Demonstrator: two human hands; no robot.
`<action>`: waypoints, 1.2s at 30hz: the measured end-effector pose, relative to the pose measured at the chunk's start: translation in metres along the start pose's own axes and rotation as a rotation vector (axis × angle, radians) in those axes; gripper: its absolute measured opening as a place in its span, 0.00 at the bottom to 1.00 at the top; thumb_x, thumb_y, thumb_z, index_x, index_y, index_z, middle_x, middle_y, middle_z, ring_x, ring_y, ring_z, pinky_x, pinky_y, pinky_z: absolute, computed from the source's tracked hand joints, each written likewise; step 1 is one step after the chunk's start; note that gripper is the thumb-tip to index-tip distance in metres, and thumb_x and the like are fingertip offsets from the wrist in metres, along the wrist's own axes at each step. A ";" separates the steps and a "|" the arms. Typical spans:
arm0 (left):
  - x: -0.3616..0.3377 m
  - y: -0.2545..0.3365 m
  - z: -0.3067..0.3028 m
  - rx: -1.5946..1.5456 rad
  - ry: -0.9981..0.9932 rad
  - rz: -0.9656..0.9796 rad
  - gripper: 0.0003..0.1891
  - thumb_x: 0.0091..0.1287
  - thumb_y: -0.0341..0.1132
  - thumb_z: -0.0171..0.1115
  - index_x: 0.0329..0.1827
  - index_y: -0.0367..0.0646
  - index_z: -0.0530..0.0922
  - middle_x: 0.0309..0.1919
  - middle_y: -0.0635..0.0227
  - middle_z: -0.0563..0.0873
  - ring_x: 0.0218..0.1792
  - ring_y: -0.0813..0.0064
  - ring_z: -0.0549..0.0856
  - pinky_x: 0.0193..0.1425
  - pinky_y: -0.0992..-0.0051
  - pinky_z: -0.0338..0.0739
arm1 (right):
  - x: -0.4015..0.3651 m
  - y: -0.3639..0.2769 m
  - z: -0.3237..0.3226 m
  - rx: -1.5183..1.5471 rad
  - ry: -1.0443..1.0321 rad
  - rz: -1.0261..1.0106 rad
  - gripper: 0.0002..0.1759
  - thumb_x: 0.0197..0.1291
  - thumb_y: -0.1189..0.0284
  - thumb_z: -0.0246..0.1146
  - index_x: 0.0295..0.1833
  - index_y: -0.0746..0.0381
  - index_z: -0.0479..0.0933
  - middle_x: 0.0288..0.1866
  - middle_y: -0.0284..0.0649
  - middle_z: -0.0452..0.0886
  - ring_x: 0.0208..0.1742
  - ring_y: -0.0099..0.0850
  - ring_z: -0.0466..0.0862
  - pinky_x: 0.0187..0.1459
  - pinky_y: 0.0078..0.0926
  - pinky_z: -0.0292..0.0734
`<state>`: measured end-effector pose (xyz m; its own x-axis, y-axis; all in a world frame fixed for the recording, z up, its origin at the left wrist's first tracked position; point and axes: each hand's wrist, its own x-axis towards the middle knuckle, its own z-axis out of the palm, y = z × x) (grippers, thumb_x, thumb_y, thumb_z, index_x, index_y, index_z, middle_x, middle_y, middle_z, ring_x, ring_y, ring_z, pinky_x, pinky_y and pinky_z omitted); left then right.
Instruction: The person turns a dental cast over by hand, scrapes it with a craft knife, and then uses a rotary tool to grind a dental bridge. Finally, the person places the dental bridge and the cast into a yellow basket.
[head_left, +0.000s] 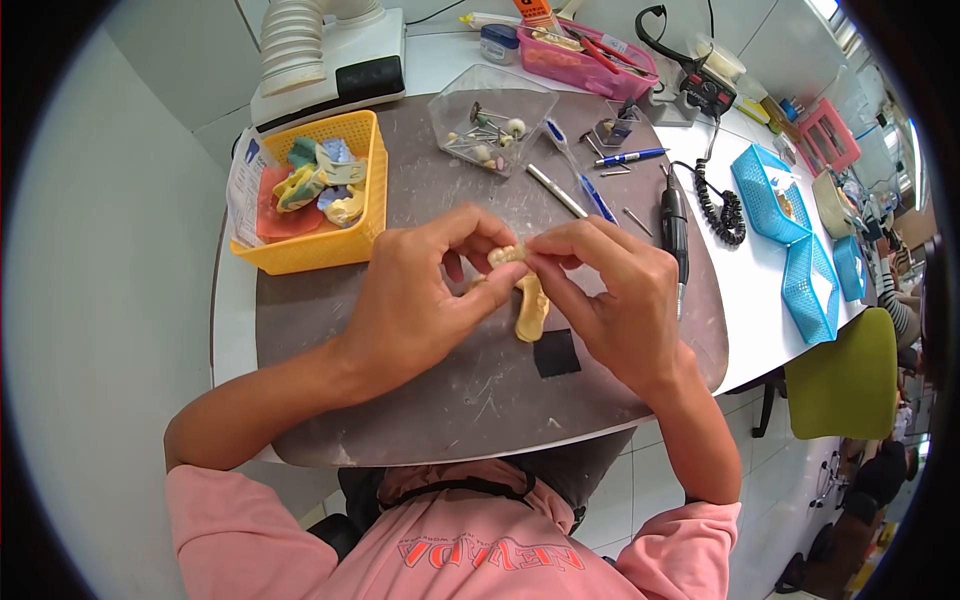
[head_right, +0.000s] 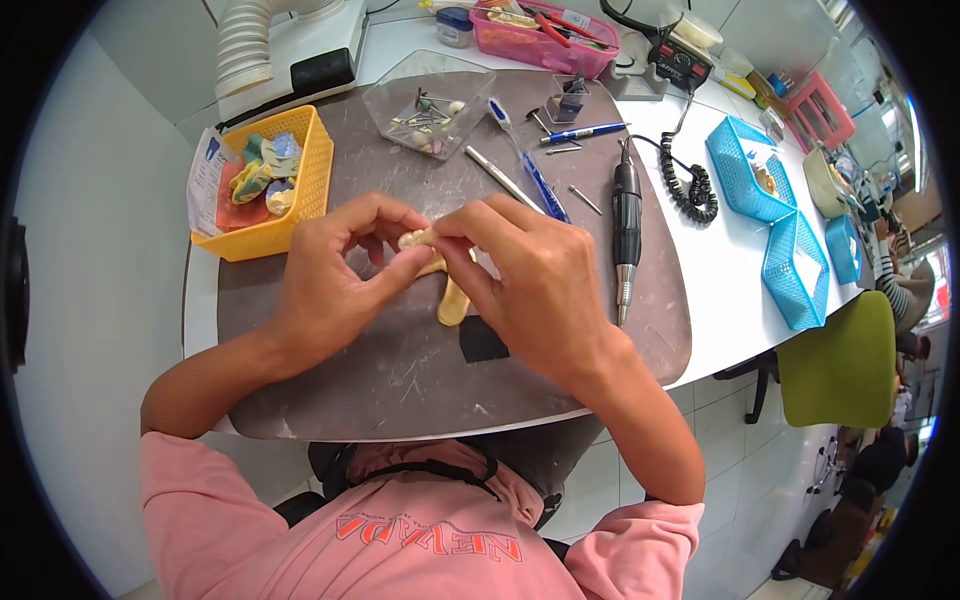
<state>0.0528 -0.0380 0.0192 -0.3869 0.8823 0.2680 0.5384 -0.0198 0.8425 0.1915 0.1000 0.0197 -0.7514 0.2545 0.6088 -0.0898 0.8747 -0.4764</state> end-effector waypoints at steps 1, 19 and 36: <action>-0.002 0.001 0.000 0.000 -0.004 -0.002 0.07 0.63 0.26 0.66 0.44 0.37 0.81 0.36 0.68 0.86 0.36 0.82 0.84 0.40 0.80 0.76 | -0.001 -0.002 -0.001 0.032 0.008 -0.011 0.06 0.54 0.77 0.69 0.37 0.62 0.80 0.30 0.41 0.82 0.29 0.36 0.85 0.29 0.28 0.77; -0.040 0.023 -0.006 -0.846 -0.305 -0.572 0.10 0.65 0.22 0.64 0.48 0.32 0.77 0.47 0.59 0.84 0.47 0.69 0.87 0.53 0.75 0.83 | -0.033 -0.021 -0.035 0.127 0.118 0.509 0.07 0.59 0.74 0.68 0.32 0.66 0.79 0.23 0.35 0.78 0.24 0.22 0.77 0.28 0.20 0.72; -0.051 0.007 -0.003 -1.024 -0.299 -0.668 0.14 0.72 0.29 0.58 0.57 0.30 0.75 0.46 0.57 0.82 0.51 0.61 0.86 0.54 0.76 0.85 | -0.070 0.030 -0.062 0.236 0.418 0.930 0.19 0.67 0.61 0.61 0.26 0.60 0.70 0.18 0.25 0.59 0.19 0.12 0.55 0.21 0.16 0.47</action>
<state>0.0742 -0.0849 0.0128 -0.1027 0.9301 -0.3528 -0.5748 0.2340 0.7841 0.2819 0.1336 0.0021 -0.3080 0.9473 0.0883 0.2487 0.1698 -0.9536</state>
